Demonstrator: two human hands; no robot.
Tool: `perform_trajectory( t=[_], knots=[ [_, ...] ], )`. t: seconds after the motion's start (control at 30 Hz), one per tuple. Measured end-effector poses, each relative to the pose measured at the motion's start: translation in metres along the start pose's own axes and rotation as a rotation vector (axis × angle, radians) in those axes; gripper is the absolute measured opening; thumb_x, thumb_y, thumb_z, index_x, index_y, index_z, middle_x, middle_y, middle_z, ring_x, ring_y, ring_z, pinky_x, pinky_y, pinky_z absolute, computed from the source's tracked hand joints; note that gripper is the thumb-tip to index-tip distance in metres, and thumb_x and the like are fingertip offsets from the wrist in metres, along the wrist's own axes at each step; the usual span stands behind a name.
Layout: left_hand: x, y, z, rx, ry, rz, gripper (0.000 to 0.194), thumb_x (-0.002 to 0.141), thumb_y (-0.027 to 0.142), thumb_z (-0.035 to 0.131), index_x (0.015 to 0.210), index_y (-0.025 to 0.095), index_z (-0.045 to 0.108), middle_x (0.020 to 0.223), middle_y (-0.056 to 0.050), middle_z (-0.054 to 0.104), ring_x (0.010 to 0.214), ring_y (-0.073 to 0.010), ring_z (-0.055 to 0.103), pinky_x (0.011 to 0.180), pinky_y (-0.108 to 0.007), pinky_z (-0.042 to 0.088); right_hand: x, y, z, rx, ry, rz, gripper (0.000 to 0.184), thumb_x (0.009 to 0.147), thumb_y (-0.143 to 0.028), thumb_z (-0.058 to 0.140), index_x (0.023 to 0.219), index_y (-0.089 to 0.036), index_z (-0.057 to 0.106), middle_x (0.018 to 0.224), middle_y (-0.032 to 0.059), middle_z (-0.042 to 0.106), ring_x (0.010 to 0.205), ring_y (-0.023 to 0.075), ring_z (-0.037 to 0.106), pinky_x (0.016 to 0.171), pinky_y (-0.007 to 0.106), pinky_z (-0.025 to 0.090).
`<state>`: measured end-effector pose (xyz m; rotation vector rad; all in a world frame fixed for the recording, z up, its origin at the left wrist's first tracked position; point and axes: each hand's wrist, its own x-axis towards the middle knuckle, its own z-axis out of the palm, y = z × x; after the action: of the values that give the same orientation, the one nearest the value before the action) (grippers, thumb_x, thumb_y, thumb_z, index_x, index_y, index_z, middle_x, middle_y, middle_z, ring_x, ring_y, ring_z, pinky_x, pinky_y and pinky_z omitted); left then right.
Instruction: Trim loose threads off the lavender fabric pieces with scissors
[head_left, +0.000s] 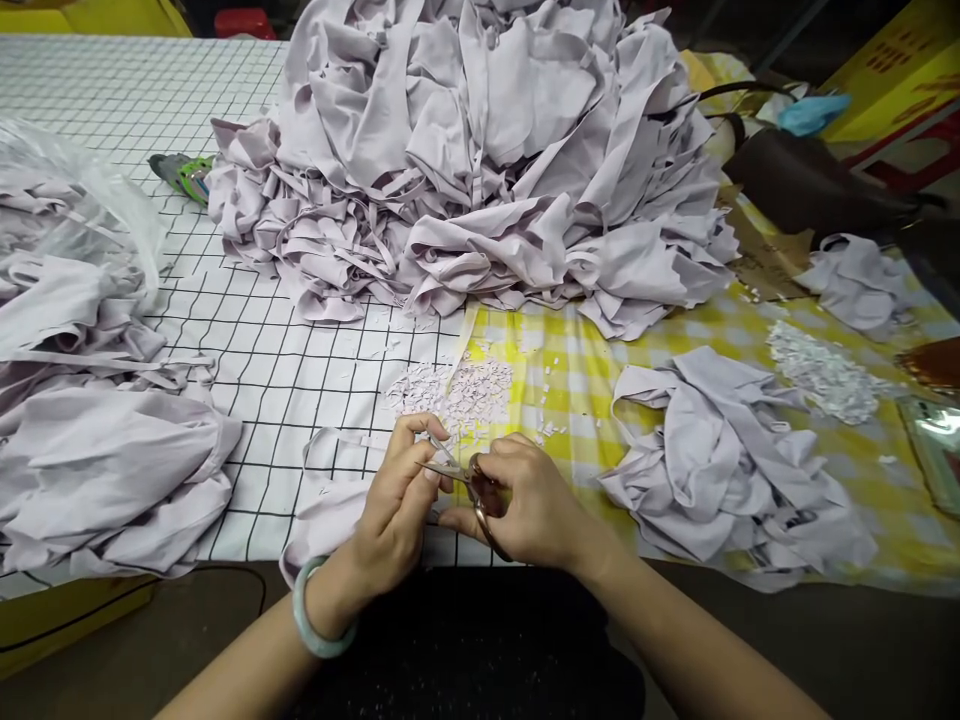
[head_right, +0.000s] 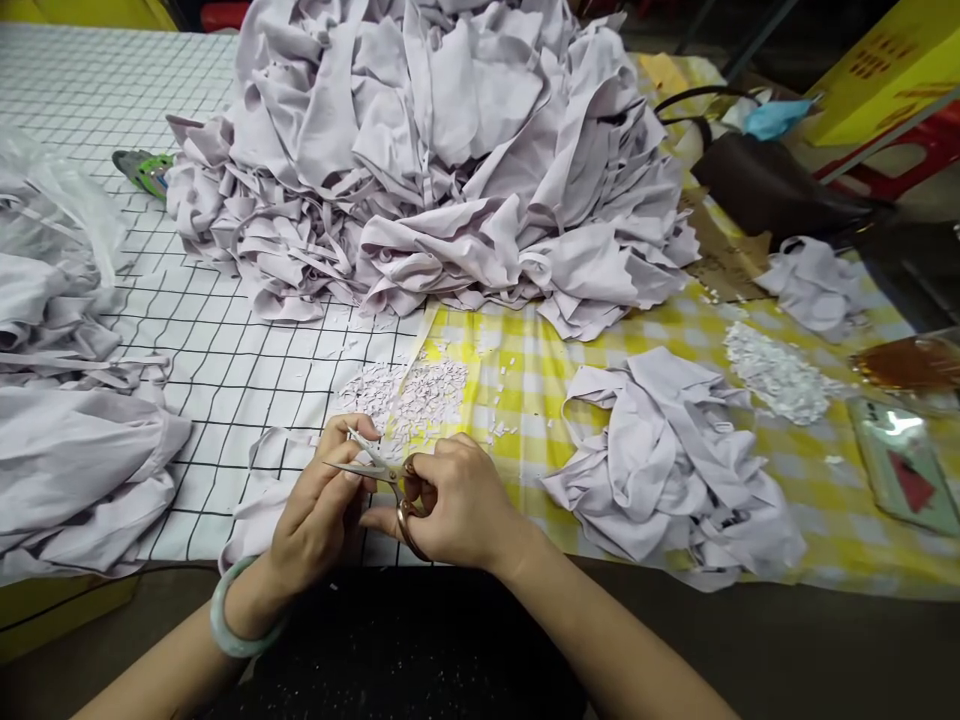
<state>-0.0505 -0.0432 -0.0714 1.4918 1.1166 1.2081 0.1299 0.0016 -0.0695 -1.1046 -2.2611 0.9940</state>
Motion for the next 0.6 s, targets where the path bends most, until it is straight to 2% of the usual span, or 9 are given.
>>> perform_trajectory(
  t=[0.33,0.6],
  knots=[
    [-0.001,0.000,0.003,0.011,-0.019,-0.031,0.031,0.107,0.025,0.034,0.082,0.021,0.053,0.102,-0.009,0.048,0.113,-0.0247,0.042,0.098,-0.038,0.041,-0.003,0.003,0.001,0.033,-0.015,0.038,0.054,0.083,-0.062,0.071,0.055,-0.020,0.051,0.052,-0.0026,0.052,0.054,0.0120,0.046,0.065,0.029,0.037],
    [0.005,0.000,0.012,0.007,-0.062,-0.047,0.031,0.107,0.025,0.034,0.081,0.020,0.051,0.110,-0.008,0.047,0.108,-0.0225,0.044,0.097,-0.036,0.041,-0.013,0.006,0.000,0.029,0.074,0.078,0.059,0.086,-0.064,0.065,0.051,-0.019,0.050,0.049,-0.0035,0.047,0.049,0.0100,0.040,0.058,0.027,0.033]
  ],
)
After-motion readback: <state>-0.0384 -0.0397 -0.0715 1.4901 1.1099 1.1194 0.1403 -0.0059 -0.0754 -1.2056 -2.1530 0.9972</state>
